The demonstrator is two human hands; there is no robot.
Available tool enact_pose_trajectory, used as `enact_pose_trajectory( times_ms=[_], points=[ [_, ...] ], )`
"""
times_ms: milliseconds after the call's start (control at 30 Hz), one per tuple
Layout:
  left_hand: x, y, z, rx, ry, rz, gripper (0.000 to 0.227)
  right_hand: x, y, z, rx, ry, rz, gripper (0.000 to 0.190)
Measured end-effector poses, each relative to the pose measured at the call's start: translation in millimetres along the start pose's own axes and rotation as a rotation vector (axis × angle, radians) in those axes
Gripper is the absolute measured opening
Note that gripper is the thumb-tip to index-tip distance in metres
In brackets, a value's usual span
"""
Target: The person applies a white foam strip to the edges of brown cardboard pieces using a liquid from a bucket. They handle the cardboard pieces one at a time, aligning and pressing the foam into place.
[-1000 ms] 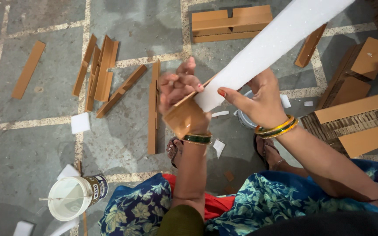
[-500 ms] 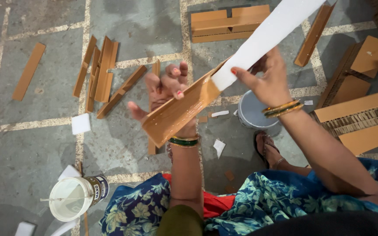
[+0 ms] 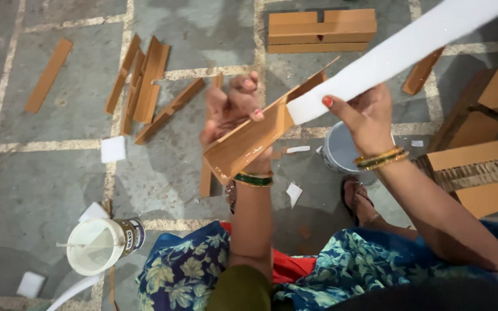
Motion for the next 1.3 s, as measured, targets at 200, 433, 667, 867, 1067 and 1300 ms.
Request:
enact_pose_trajectory(
  times_ms=[200,433,667,867,1067,1300],
  points=[
    [-18.1,-9.5,-4.6,0.05,-0.057,-0.021,0.037,-34.6,25.8,-20.5,-0.072,0.064,0.016,0.036],
    [-37.6,-18.8,-20.9,0.045,-0.171,-0.153,0.048,-63.0,46.4,-45.2,-0.159,0.03,-0.024,0.035],
    [-59.9,-29.4,-12.9,-0.284,-0.11,-0.296,0.057,-76.5,45.6,-62.0,-0.144,0.097,0.049,0.055],
    [-43.2,-31.5,-16.8,0.142,-0.012,-0.22,0.025,-54.4,4.9,-37.6,-0.067,-0.154,-0.033,0.054],
    [-44.0,-38.4,-21.4,0.324,-0.167,-0.499,0.03,-10.1,-18.2,12.4,-0.486,-0.698,-0.587,0.051],
    [-47.3,-27.9,-20.1,0.202,-0.336,-0.466,0.045,-0.9,-19.6,7.3,-0.613,-0.85,-0.467,0.044]
  ],
)
Point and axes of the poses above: each hand's wrist, its own z-axis towards the middle knuckle, its own y-axis out of the palm, x = y × z, the point moved 2 cm from there along z, towards the middle knuckle, and after that the axes turned 4 degrees about -x, right-handed, at the moved point
